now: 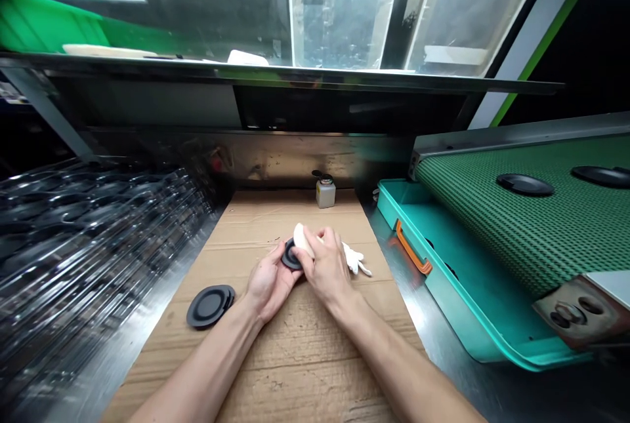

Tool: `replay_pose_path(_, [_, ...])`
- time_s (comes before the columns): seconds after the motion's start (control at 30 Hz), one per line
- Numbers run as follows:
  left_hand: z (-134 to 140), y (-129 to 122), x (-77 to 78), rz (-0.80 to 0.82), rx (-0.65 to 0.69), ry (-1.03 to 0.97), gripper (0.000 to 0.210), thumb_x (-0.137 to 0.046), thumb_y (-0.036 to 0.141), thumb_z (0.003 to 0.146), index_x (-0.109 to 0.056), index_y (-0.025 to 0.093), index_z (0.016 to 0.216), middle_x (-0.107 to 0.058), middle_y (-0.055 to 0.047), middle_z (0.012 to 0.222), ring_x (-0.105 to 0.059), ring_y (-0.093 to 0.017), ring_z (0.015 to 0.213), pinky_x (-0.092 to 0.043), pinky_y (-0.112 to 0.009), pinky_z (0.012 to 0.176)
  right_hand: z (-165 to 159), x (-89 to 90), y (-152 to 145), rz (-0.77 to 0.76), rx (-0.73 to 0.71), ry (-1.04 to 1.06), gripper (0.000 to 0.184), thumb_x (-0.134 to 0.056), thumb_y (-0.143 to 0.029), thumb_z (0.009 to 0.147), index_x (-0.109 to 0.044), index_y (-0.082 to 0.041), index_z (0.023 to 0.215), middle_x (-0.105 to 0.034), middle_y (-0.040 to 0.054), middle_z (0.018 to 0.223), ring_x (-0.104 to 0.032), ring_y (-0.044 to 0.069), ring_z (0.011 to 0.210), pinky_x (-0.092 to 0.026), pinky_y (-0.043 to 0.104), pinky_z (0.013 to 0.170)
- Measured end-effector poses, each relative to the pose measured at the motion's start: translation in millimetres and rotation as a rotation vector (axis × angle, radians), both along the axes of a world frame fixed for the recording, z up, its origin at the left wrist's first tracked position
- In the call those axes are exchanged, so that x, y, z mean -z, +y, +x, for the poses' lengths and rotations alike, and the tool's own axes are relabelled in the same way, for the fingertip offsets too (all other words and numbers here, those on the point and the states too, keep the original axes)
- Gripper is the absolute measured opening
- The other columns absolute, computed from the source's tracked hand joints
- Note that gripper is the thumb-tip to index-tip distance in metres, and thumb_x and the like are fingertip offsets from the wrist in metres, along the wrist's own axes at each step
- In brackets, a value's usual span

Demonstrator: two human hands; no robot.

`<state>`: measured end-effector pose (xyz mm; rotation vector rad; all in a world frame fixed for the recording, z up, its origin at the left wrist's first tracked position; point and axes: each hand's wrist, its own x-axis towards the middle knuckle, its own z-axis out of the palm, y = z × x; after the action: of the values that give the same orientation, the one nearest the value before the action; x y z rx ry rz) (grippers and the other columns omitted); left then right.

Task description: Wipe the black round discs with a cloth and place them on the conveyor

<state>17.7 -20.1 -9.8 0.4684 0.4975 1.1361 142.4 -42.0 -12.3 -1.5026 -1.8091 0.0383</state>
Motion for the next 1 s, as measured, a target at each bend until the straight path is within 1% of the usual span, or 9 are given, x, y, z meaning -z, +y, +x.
replay_pose_path(0.1, [2, -1, 1.0, -0.015, -0.018, 0.01, 0.026, -0.049, 0.024, 0.091, -0.061, 0.011, 0.109, -0.064, -0.017, 0.119, -0.059, -0.026, 0.114, -0.048, -0.042, 0.099, 1, -1.5, -1, -0.005, -0.019, -0.035, 0.046, -0.053, -0.043, 0.09, -0.052, -0.03, 0.134, -0.053, 0.0083, 0.106, -0.05, 0.025, 0.098, -0.044, 0.041, 0.087])
replay_pose_path(0.2, [2, 1, 0.5, -0.007, -0.016, -0.005, 0.025, -0.048, 0.023, 0.091, -0.061, 0.013, 0.11, -0.064, -0.015, 0.119, -0.059, -0.025, 0.113, -0.048, -0.044, 0.099, -2, -2.0, -4, -0.013, 0.045, -0.052, 0.045, -0.054, -0.044, 0.09, -0.054, -0.029, 0.132, -0.054, 0.0084, 0.105, -0.049, 0.025, 0.097, -0.043, 0.042, 0.087])
replay_pose_path(0.3, [0, 4, 0.3, -0.026, -0.053, 0.0, 0.023, -0.047, 0.023, 0.091, -0.063, 0.013, 0.105, -0.065, -0.016, 0.116, -0.06, -0.025, 0.111, -0.049, -0.044, 0.097, -3, -0.4, -1, -0.025, 0.02, -0.088, 0.044, -0.055, -0.043, 0.089, -0.053, -0.031, 0.132, -0.055, 0.0072, 0.105, -0.049, 0.025, 0.098, -0.042, 0.042, 0.089])
replay_pose_path(0.47, [-3, 9, 5.3, -0.039, -0.094, -0.032, 0.017, -0.048, 0.018, 0.09, -0.063, 0.014, 0.098, -0.066, -0.012, 0.108, -0.061, -0.022, 0.106, -0.05, -0.044, 0.096, 8, 4.7, 11, -0.048, 0.119, 0.11, 0.05, -0.058, -0.045, 0.085, -0.054, -0.022, 0.129, -0.053, 0.0089, 0.105, -0.053, 0.023, 0.098, -0.044, 0.035, 0.085])
replay_pose_path(0.57, [-3, 13, 7.7, -0.085, -0.113, -0.027, 0.02, -0.045, 0.02, 0.091, -0.064, 0.013, 0.095, -0.067, -0.012, 0.103, -0.063, -0.021, 0.1, -0.051, -0.041, 0.093, 13, 6.0, 9, -0.153, 0.064, 0.165, 0.053, -0.068, -0.051, 0.075, -0.057, -0.02, 0.117, -0.056, 0.0072, 0.103, -0.056, 0.022, 0.094, -0.044, 0.033, 0.081])
replay_pose_path(0.67, [-3, 14, 6.5, -0.085, -0.07, -0.018, 0.025, -0.043, 0.021, 0.092, -0.065, 0.009, 0.093, -0.068, -0.016, 0.103, -0.063, -0.023, 0.1, -0.051, -0.038, 0.093, 17, 2.7, 2, -0.259, 0.016, 0.133, 0.05, -0.071, -0.057, 0.069, -0.057, -0.021, 0.101, -0.061, 0.0051, 0.096, -0.058, 0.022, 0.09, -0.041, 0.031, 0.076])
replay_pose_path(0.73, [-2, 12, 4.4, -0.092, -0.043, -0.023, 0.026, -0.042, 0.02, 0.091, -0.065, 0.008, 0.092, -0.068, -0.017, 0.103, -0.063, -0.024, 0.101, -0.051, -0.039, 0.094, 19, -1.5, 0, -0.295, 0.025, 0.145, 0.05, -0.068, -0.059, 0.072, -0.054, -0.021, 0.102, -0.063, 0.0047, 0.093, -0.059, 0.022, 0.087, -0.04, 0.028, 0.071])
replay_pose_path(0.87, [3, 5, 1.0, -0.069, 0.045, -0.067, 0.024, -0.044, 0.018, 0.088, -0.066, 0.008, 0.091, -0.067, -0.017, 0.108, -0.061, -0.027, 0.108, -0.048, -0.044, 0.097, 17, -9.8, 0, -0.312, 0.109, 0.169, 0.041, -0.048, -0.056, 0.089, -0.048, -0.022, 0.113, -0.067, 0.0051, 0.092, -0.063, 0.021, 0.083, -0.038, 0.027, 0.069])
replay_pose_path(1.0, [11, -2, 1.0, 0.006, 0.144, -0.066, 0.028, -0.047, 0.028, 0.09, -0.066, 0.011, 0.101, -0.066, -0.014, 0.115, -0.057, -0.026, 0.115, -0.043, -0.042, 0.103, -3, -15.3, -7, -0.319, 0.187, 0.04, 0.036, -0.034, -0.051, 0.096, -0.047, -0.023, 0.115, -0.069, 0.0072, 0.091, -0.065, 0.022, 0.081, -0.039, 0.027, 0.068])
